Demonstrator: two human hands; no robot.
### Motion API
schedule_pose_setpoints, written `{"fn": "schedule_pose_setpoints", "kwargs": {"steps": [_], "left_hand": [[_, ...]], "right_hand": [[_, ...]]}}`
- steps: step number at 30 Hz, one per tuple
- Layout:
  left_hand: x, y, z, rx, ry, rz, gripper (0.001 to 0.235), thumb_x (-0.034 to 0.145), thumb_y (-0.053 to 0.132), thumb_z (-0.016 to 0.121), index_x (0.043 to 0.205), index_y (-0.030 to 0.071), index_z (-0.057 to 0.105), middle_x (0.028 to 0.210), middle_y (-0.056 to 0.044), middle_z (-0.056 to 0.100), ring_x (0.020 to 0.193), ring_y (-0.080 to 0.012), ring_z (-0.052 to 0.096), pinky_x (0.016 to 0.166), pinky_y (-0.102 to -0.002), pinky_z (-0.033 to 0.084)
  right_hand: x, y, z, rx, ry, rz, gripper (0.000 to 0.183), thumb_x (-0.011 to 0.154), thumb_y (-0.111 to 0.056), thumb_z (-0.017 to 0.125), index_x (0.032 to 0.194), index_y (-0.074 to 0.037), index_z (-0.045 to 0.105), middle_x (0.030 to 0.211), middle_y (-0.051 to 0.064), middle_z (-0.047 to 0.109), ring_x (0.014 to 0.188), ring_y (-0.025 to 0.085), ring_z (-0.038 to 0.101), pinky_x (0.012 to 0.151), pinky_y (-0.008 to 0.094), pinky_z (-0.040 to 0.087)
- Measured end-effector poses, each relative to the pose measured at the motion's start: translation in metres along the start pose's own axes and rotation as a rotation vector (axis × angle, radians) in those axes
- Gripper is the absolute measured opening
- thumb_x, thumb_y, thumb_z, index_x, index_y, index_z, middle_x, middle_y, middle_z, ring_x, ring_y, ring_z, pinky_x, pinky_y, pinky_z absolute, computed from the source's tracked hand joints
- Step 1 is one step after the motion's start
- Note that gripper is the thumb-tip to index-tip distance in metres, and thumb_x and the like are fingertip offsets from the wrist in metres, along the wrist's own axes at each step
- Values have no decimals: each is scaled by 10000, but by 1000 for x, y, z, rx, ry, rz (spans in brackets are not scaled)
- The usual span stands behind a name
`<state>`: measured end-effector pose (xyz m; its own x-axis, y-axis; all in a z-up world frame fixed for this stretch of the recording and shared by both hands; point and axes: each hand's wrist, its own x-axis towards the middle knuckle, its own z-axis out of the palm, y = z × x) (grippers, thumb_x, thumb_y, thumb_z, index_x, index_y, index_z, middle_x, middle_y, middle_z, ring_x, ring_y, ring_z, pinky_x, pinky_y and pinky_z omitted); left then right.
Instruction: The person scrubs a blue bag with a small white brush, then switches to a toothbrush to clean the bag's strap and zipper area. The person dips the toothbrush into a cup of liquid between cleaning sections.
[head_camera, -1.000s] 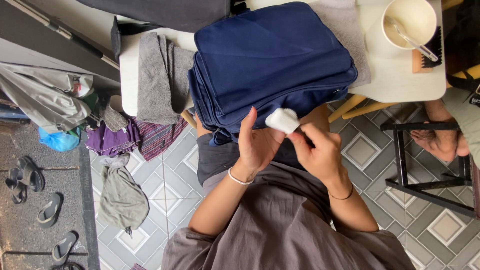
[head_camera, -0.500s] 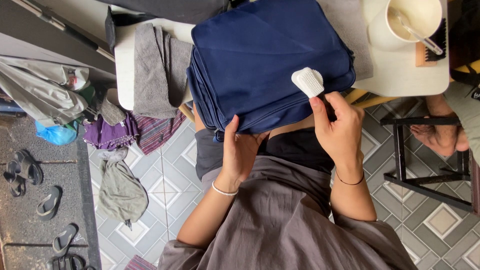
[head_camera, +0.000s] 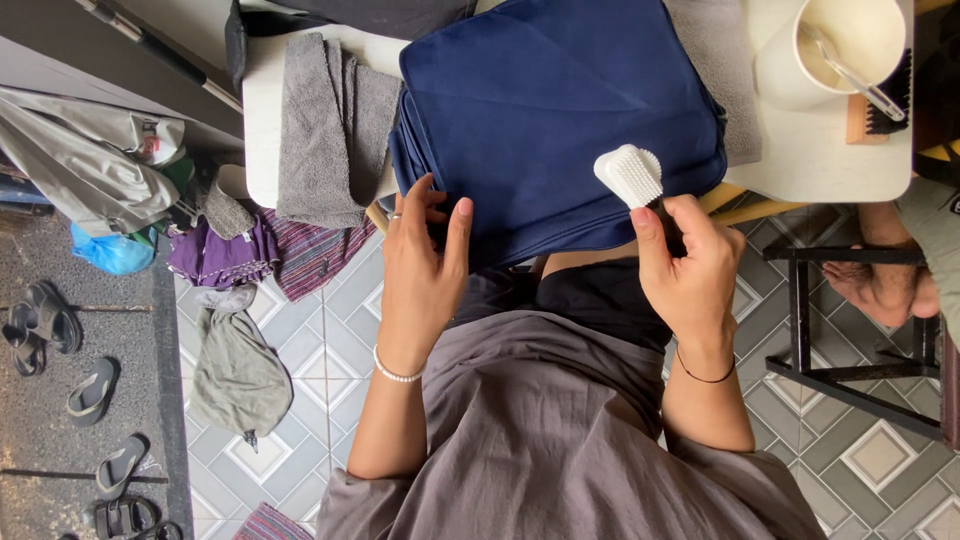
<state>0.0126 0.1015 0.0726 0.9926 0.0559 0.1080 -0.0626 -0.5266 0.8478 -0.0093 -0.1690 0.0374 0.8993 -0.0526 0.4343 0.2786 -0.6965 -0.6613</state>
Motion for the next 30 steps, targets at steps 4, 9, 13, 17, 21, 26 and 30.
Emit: {"fn": "schedule_pose_setpoints", "kwargs": {"steps": [4, 9, 13, 17, 21, 26, 30], "left_hand": [[3, -1, 4, -7, 17, 23, 623, 1043, 276, 649, 1373, -203, 425, 1009, -313, 659, 953, -441, 697, 754, -467, 581], [-3, -44, 38, -856, 66, -89, 787, 916, -32, 771, 1551, -24, 307, 1312, -170, 409, 1131, -270, 653, 964, -348, 597], [4, -38, 32, -1028, 20, -161, 637, 837, -108, 795, 1400, -63, 500, 1175, -105, 569, 1106, -232, 712, 939, -295, 616], [9, -50, 26, -907, -178, -207, 419, 891, 56, 803, 1271, -31, 648, 1130, -145, 721, 1064, -238, 739, 868, -348, 631], [16, -50, 29, -971, -95, -354, 410, 919, 183, 775, 1238, -45, 657, 1123, -175, 721, 1052, -271, 740, 864, -421, 623], [24, -46, 42, -1039, -46, -530, 468, 950, 326, 744, 1202, -61, 666, 1115, -208, 720, 1039, -308, 741, 859, -504, 614], [29, -12, 35, -1000, 55, -628, 555, 924, 379, 758, 1134, -117, 624, 1156, -144, 560, 1087, -326, 697, 882, -554, 602]], "right_hand": [[3, 8, 9, 82, -33, 21, 341, 1096, -120, 701, 777, -34, 620, 512, 71, 484, 449, 211, 497, 492, 277, 395], [4, 14, 14, 200, -11, 90, 328, 1130, -162, 628, 827, -41, 660, 589, 102, 570, 519, 204, 542, 559, 308, 441], [5, 13, 15, 252, 6, 131, 319, 1127, -175, 605, 844, -44, 669, 576, 87, 555, 520, 165, 515, 574, 287, 443], [5, 10, 19, 283, 2, 121, 210, 1121, -168, 600, 990, -11, 644, 643, 103, 579, 599, 152, 546, 627, 301, 466], [-1, -2, 18, 245, -4, 65, 192, 1102, -155, 603, 1149, 30, 587, 711, 171, 618, 674, 215, 638, 629, 340, 491], [-15, -32, 37, 169, -22, 10, 167, 978, -125, 749, 1023, 14, 668, 738, 173, 718, 680, 315, 732, 593, 333, 539], [-17, -26, 40, 63, 69, -69, 190, 998, -131, 764, 1007, 39, 681, 788, 183, 741, 694, 329, 739, 598, 306, 545]]}}
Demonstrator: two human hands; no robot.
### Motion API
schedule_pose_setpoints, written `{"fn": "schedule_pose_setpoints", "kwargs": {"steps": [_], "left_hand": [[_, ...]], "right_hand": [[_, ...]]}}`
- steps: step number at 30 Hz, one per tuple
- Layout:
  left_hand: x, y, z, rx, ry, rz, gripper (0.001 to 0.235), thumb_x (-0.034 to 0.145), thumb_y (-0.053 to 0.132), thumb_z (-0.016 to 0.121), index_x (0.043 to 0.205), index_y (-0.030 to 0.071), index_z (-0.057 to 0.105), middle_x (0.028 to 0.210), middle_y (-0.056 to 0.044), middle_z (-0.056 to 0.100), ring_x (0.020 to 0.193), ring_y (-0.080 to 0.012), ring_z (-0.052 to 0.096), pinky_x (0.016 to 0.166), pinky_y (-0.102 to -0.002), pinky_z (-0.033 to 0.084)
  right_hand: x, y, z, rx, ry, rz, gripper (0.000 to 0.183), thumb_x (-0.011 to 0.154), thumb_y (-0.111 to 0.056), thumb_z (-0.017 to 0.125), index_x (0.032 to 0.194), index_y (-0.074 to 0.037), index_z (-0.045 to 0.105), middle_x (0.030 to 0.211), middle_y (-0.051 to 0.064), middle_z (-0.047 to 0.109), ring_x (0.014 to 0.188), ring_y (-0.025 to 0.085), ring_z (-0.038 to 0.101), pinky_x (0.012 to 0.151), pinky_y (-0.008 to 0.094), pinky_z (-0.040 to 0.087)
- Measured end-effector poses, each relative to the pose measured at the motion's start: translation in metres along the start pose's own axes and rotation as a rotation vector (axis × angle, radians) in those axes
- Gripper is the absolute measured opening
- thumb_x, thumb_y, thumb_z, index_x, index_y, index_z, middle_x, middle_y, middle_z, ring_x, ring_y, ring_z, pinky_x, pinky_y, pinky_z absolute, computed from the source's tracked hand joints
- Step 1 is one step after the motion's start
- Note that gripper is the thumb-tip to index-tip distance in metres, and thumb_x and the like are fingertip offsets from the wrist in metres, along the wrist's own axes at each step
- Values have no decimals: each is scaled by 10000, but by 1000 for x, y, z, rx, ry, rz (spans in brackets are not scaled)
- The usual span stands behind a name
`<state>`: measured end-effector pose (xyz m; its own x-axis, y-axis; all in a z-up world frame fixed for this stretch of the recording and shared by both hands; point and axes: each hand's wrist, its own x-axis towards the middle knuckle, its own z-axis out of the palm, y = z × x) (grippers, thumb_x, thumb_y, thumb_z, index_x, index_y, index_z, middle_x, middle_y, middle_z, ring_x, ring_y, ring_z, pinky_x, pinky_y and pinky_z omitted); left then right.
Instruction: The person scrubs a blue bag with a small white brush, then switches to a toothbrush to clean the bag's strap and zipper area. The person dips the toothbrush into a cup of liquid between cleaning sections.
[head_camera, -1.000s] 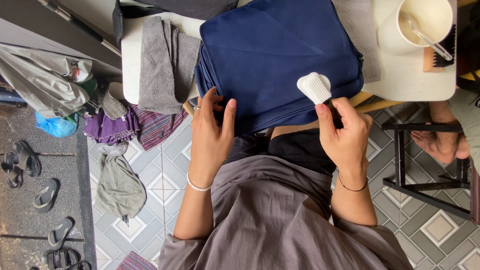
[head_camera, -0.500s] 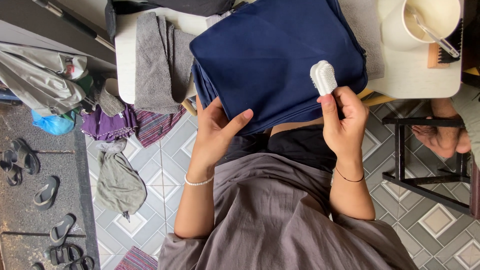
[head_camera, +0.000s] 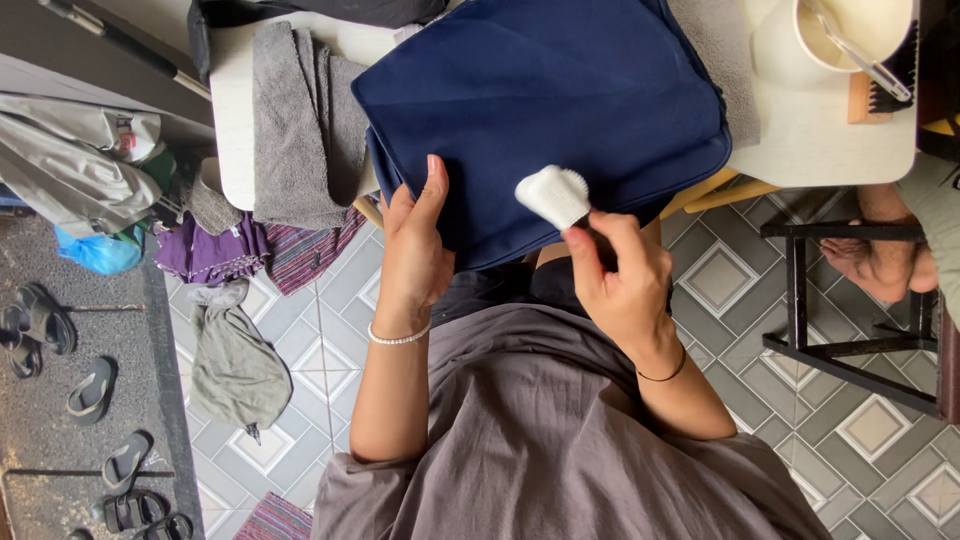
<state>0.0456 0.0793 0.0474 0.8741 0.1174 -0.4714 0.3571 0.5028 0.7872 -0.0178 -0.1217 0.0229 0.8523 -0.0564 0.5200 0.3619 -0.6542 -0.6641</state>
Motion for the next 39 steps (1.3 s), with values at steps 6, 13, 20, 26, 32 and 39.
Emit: {"fn": "schedule_pose_setpoints", "kwargs": {"steps": [6, 13, 20, 26, 32, 39], "left_hand": [[-4, 3, 5, -26, 5, 23, 643, 916, 378, 760, 1183, -170, 555, 1190, -147, 438, 1089, -375, 702, 900, -634, 569], [15, 35, -11, 407, -385, 373, 305, 1092, 299, 557, 1135, 45, 723, 964, -45, 726, 981, -107, 675, 893, -356, 598], [39, 31, -11, 750, -366, 477, 462, 1099, 331, 495, 757, 208, 209, 694, 121, 222, 641, -37, 215, 548, -277, 202], [61, 19, -25, 889, -283, 545, 514, 1094, 369, 534, 729, 159, 240, 639, 84, 252, 601, -68, 256, 534, -318, 256], [76, 13, -25, 936, -215, 489, 570, 1048, 451, 604, 705, 155, 258, 646, 83, 270, 623, -84, 259, 539, -336, 266], [51, 33, -15, 1011, -162, 352, 596, 1010, 493, 624, 679, 116, 302, 522, -13, 321, 340, -237, 617, 292, -301, 281]], "right_hand": [[4, 2, 1, 11, -46, -36, 197, 959, -155, 806, 991, 21, 724, 836, 184, 763, 757, 351, 749, 608, 334, 568], [30, -2, -31, 6, -116, -142, 183, 936, -95, 858, 1034, 26, 761, 843, 124, 762, 705, 309, 732, 632, 334, 569], [74, -36, -12, -305, -383, -675, 209, 1011, -294, 842, 1047, -102, 768, 823, -17, 595, 657, 170, 498, 613, 317, 363], [95, -21, -22, -293, -445, -661, 131, 1012, -189, 856, 1046, -79, 793, 886, 19, 656, 727, 203, 539, 647, 337, 366], [89, -21, -14, -174, -438, -600, 166, 977, -143, 880, 1077, -37, 801, 896, 52, 659, 736, 216, 576, 655, 354, 372], [93, -13, -26, -207, -514, -501, 110, 976, -122, 854, 1068, -74, 817, 895, 45, 671, 763, 232, 583, 684, 373, 371]]}}
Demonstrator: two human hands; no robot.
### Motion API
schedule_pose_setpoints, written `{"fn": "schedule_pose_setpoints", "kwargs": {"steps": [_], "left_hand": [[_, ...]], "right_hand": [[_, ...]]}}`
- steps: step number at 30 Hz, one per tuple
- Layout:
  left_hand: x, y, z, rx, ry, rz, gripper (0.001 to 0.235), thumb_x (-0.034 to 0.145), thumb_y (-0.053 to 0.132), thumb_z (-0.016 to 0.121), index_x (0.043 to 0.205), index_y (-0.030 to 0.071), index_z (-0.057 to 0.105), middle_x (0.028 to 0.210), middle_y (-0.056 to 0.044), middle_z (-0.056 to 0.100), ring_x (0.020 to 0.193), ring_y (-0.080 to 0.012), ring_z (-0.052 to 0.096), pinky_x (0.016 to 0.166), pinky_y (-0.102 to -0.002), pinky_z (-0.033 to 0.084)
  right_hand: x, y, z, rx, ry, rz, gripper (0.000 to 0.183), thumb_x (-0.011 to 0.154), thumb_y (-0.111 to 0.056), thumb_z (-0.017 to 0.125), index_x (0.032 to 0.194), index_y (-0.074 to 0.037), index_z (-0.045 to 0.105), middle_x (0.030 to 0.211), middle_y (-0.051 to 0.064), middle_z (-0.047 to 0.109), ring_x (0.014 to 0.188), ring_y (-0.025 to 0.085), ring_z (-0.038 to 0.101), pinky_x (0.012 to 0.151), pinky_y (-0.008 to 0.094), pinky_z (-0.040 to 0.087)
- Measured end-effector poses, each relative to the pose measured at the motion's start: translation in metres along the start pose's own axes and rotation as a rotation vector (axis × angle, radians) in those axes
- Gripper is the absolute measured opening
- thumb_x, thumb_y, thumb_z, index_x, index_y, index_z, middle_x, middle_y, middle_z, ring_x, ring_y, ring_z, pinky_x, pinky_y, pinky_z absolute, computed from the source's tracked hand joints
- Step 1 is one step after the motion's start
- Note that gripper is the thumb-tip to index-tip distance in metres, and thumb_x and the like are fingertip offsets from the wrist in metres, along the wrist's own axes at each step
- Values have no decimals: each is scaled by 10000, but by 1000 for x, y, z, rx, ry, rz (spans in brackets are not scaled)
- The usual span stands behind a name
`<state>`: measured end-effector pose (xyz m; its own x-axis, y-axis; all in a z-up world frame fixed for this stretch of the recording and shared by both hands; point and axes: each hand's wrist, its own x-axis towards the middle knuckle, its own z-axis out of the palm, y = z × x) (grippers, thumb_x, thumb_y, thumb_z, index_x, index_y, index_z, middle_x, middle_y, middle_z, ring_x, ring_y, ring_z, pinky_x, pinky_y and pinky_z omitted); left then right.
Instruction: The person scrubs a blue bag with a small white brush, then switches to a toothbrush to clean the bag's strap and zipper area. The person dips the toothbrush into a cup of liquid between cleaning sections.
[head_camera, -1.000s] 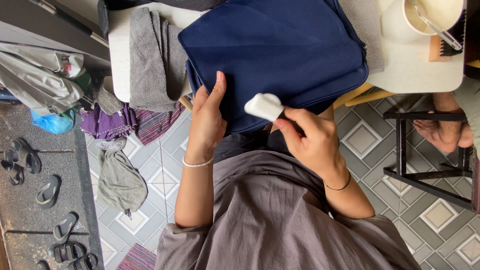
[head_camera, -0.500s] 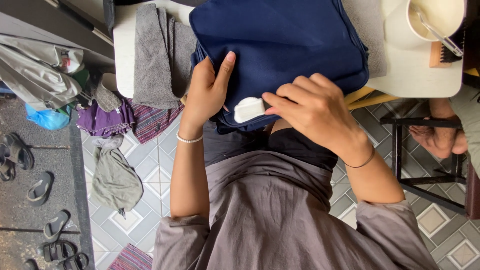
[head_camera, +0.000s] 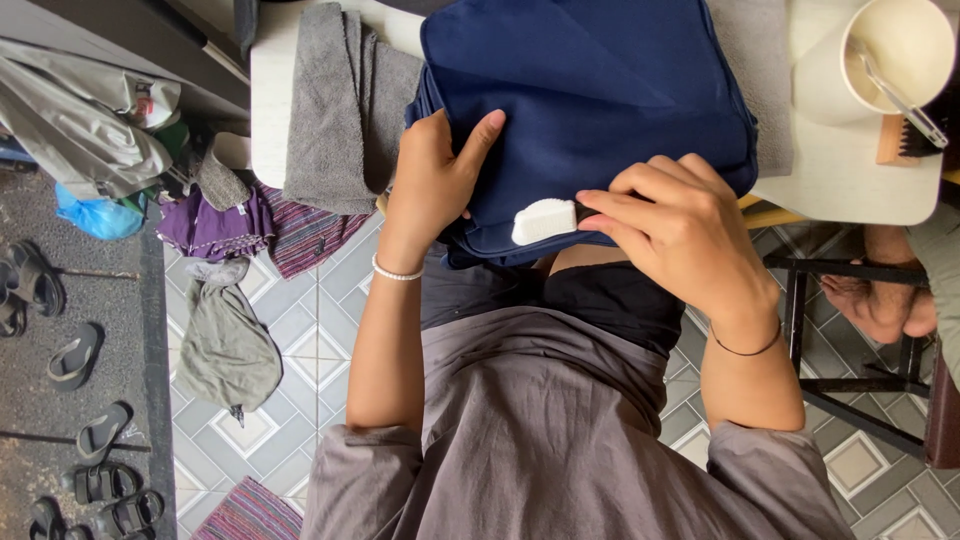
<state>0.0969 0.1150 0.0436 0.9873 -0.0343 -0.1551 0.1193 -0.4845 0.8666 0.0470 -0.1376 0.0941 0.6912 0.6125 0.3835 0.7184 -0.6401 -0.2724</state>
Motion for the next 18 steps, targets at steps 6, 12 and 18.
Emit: {"fn": "schedule_pose_setpoints", "kwargs": {"steps": [6, 12, 18], "left_hand": [[10, -26, 11, 148, 131, 161, 657, 1014, 512, 689, 710, 125, 253, 626, 46, 238, 635, -131, 211, 546, -363, 251], [13, -34, 16, 206, 164, 174, 682, 1014, 507, 732, 699, 109, 276, 610, 12, 270, 641, -151, 231, 559, -399, 256], [6, -25, 16, 253, 195, 153, 674, 1018, 472, 766, 695, 83, 320, 571, -13, 318, 588, -176, 267, 540, -414, 280]], "right_hand": [[15, -21, 17, -28, 32, -121, 132, 981, -134, 859, 1043, -62, 768, 849, 25, 629, 703, 201, 530, 639, 346, 368], [-16, 16, -6, 14, -32, 88, 152, 999, -149, 860, 1135, -88, 831, 934, 40, 686, 829, 220, 617, 715, 374, 379], [-1, 3, 3, 42, -11, 27, 86, 964, -115, 864, 1028, -76, 823, 881, 27, 691, 753, 192, 581, 682, 354, 380]]}}
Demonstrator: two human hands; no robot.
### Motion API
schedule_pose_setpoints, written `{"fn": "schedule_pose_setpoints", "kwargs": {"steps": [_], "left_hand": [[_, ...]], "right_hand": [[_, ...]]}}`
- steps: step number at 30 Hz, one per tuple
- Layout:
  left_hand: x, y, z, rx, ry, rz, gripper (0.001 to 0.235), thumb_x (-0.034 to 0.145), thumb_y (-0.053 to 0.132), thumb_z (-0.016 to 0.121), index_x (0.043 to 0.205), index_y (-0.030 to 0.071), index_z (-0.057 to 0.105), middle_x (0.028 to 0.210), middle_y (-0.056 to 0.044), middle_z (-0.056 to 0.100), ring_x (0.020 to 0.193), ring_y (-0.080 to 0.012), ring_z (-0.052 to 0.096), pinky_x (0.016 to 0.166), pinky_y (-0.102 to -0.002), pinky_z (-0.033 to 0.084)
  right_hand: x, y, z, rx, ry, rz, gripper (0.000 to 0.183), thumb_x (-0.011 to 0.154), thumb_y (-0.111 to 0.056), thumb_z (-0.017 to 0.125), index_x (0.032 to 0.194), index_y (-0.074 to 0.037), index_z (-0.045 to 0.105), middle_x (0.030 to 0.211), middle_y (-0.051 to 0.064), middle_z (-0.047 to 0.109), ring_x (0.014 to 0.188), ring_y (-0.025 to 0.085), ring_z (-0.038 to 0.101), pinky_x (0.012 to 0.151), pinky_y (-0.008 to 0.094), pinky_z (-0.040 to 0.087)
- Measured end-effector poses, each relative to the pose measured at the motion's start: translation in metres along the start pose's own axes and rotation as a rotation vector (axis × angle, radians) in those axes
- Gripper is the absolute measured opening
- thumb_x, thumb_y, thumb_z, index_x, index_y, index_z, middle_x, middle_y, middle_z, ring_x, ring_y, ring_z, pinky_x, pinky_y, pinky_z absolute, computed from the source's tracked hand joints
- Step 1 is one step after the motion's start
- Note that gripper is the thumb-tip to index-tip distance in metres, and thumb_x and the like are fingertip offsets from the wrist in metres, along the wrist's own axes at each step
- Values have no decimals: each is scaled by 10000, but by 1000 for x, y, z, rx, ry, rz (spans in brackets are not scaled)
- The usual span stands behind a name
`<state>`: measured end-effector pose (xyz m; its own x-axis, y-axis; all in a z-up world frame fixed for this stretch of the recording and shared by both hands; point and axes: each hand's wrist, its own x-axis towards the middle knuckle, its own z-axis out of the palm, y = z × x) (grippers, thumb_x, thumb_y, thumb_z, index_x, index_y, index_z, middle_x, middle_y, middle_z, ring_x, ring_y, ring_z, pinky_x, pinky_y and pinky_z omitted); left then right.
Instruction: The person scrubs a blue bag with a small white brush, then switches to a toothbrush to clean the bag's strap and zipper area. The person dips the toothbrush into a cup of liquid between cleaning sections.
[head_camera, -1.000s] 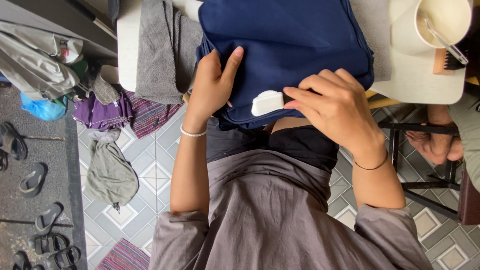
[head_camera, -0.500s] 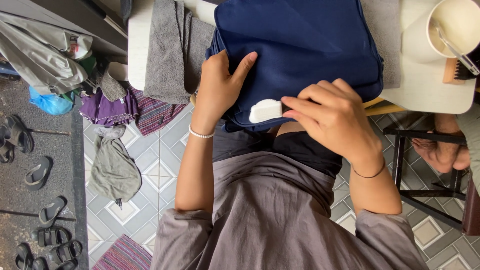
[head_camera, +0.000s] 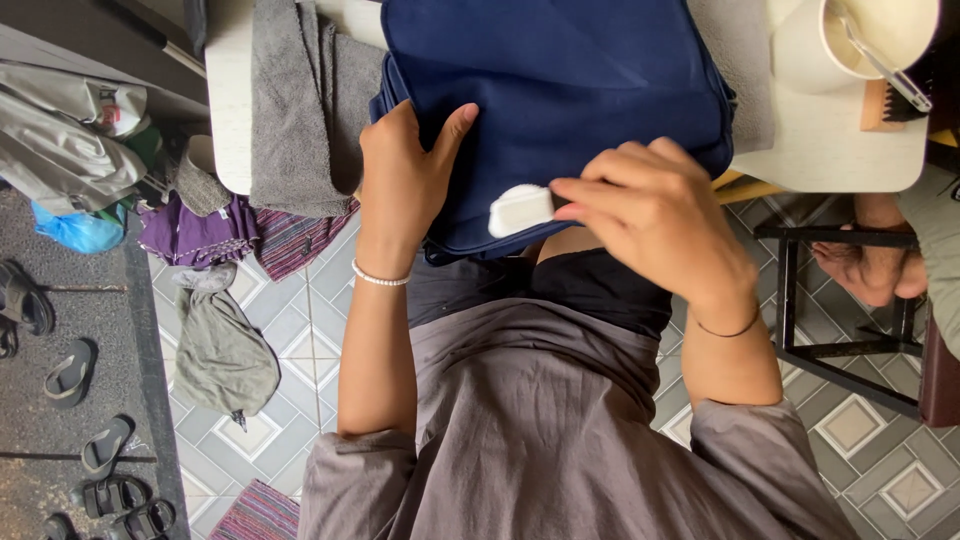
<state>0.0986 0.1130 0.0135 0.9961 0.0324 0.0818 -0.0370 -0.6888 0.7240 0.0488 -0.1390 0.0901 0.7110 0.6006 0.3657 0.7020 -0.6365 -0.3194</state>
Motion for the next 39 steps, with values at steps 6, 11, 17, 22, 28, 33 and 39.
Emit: {"fn": "schedule_pose_setpoints", "kwargs": {"steps": [6, 11, 17, 22, 28, 33, 39], "left_hand": [[3, -1, 6, 26, -18, -15, 678, 1030, 503, 737, 709, 88, 308, 572, -11, 308, 612, -187, 245, 564, -406, 302], [-2, 8, 0, 58, -26, -44, 700, 1035, 466, 797, 711, 74, 316, 571, -24, 306, 611, -189, 239, 516, -421, 270], [-2, 4, 5, 112, 42, 12, 661, 1028, 441, 816, 732, 28, 394, 566, -140, 447, 545, -332, 330, 531, -495, 324], [-3, -3, 7, 113, 10, -14, 679, 1044, 474, 804, 730, 46, 381, 559, -103, 405, 570, -293, 288, 554, -478, 295], [-1, -6, 10, 106, 8, 17, 688, 1039, 459, 824, 740, 50, 359, 566, -94, 372, 577, -284, 273, 548, -473, 292], [0, -10, 11, 113, 8, -17, 652, 1024, 479, 814, 770, 32, 413, 602, -134, 465, 565, -328, 349, 538, -487, 314], [-1, -8, 12, 98, 23, -30, 651, 1019, 471, 822, 773, 37, 403, 592, -127, 454, 560, -330, 356, 533, -498, 327]], "right_hand": [[-26, 17, -14, -41, 23, 88, 136, 972, -108, 899, 1095, -98, 842, 925, 18, 701, 843, 199, 626, 731, 379, 362], [-44, 26, -21, -20, -1, 170, 133, 989, -146, 849, 1104, -85, 823, 924, 35, 685, 807, 218, 579, 758, 362, 365], [-49, 28, -24, -70, 43, 230, 108, 1008, -135, 855, 1103, -88, 836, 942, 28, 698, 834, 209, 606, 806, 375, 325], [-65, 47, -40, -19, 26, 307, 152, 994, -123, 870, 1136, -75, 843, 968, 31, 717, 880, 208, 615, 912, 383, 311], [-77, 53, -39, -47, 27, 310, 119, 1009, -126, 860, 1127, -119, 848, 989, -12, 682, 943, 184, 615, 924, 372, 258], [-78, 50, -36, -109, 21, 310, 162, 1025, -166, 866, 1181, -128, 845, 969, -16, 671, 898, 180, 590, 918, 367, 271], [-79, 49, -42, -124, 93, 367, 74, 1058, -110, 873, 1129, -92, 861, 1009, 23, 708, 941, 237, 606, 981, 405, 287]]}}
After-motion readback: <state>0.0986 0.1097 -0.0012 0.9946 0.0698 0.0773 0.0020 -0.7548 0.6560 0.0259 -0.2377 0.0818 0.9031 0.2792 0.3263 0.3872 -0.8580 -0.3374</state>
